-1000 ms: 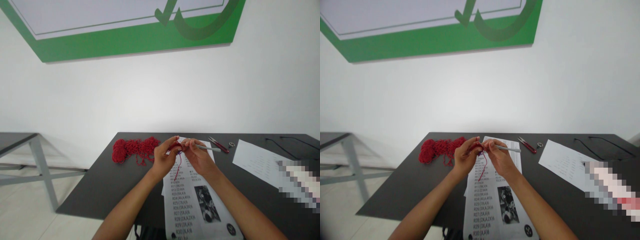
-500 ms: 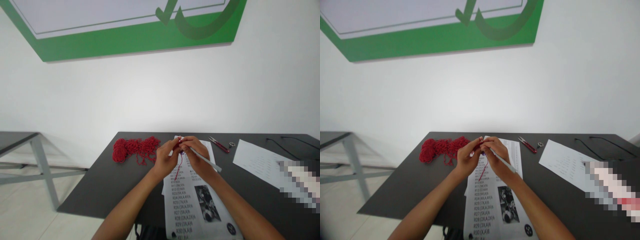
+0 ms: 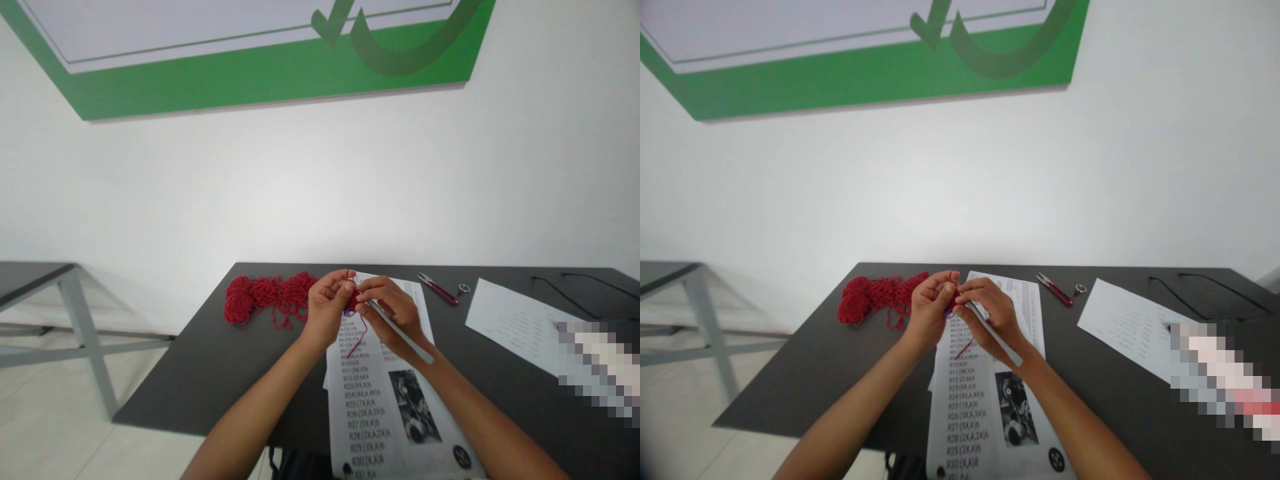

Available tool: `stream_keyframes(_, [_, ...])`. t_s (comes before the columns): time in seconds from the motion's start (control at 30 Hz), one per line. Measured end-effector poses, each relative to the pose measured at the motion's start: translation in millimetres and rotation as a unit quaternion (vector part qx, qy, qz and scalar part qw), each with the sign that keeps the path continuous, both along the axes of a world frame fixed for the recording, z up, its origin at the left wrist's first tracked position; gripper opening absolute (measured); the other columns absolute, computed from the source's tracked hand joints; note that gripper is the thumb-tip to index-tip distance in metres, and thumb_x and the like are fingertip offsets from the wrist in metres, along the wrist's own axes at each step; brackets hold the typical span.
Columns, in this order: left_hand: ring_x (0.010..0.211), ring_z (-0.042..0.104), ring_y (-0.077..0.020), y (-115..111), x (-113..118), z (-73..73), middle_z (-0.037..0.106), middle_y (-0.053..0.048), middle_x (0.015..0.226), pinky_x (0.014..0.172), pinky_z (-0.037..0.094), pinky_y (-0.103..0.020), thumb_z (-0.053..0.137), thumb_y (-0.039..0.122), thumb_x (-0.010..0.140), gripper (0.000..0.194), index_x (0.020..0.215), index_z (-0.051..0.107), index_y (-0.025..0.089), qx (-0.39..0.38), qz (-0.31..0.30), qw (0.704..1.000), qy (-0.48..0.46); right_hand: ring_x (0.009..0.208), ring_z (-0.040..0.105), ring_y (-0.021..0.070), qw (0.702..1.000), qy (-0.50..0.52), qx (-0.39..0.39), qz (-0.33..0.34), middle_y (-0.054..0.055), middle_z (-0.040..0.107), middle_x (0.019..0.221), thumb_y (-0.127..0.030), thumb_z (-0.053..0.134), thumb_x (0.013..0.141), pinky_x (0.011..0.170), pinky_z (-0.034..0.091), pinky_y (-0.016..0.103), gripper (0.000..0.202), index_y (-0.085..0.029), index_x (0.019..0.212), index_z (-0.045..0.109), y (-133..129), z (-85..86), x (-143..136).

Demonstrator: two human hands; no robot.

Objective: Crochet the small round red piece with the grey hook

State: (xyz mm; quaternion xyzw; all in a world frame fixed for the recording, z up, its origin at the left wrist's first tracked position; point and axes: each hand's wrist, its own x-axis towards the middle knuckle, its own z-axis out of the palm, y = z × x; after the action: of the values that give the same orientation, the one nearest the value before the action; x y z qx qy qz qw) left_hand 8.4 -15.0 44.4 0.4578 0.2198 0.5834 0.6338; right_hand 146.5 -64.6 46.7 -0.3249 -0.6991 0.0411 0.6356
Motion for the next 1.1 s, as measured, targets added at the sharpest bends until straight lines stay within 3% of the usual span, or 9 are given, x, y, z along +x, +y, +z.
stream_keyframes(0.17, [0.05,0.055,-0.0056,-1,-1,1.8,0.07,0.0,0.072,0.047,0.042,-0.018,0.093,0.042,0.071,0.046,0.102,0.075,0.014,0.004,-0.043,0.999,-0.026,0.092,0.073,0.0202,0.999,0.026,-0.028,0.017,0.005,0.074,0.1,-0.023,0.067,0.096,0.081,0.062,0.035,0.006,-0.026,0.095,0.072,1,-3.7,2])
stream_keyframes(0.4, [0.046,0.051,-0.0054,0,-4,3.7,0.067,0.003,0.067,0.046,0.041,-0.019,0.091,0.042,0.073,0.049,0.107,0.071,0.014,0.045,-0.056,0.997,0.02,0.093,0.073,0.021,0.999,0.03,-0.026,0.017,0.005,0.073,0.101,-0.027,0.066,0.097,0.081,0.061,0.036,0.005,-0.026,0.095,0.071,0,-6.1,3])
stream_keyframes(0.53, [0.044,0.049,-0.0038,0,-5,6.0,0.067,0.003,0.067,0.042,0.037,-0.017,0.093,0.042,0.071,0.049,0.105,0.071,0.015,0.027,-0.083,0.996,-0.017,0.098,0.073,0.0211,0.996,0.054,-0.047,0.046,0.005,0.075,0.104,-0.035,0.065,0.099,0.085,0.061,0.036,0.011,-0.027,0.096,0.071,-1,-6.6,4])
stream_keyframes(0.77, [0.046,0.055,-0.005,0,-12,12.2,0.07,0.001,0.07,0.041,0.036,-0.016,0.097,0.04,0.066,0.05,0.103,0.074,0.015,-0.004,-0.096,0.994,-0.052,0.113,0.074,0.0206,0.989,0.076,-0.082,0.098,0.003,0.078,0.12,-0.036,0.063,0.101,0.097,0.06,0.037,0.01,-0.029,0.099,0.071,-5,-5.5,3])
stream_keyframes(1.1, [0.052,0.064,-0.0081,4,-14,11.4,0.072,0.0,0.072,0.041,0.041,-0.015,0.097,0.042,0.065,0.048,0.1,0.076,0.017,-0.017,-0.12,0.99,-0.068,0.106,0.079,0.0255,0.975,0.132,-0.131,0.121,0.006,0.082,0.118,-0.041,0.065,0.099,0.091,0.065,0.041,0.015,-0.027,0.096,0.07,-12,0.0,-2])
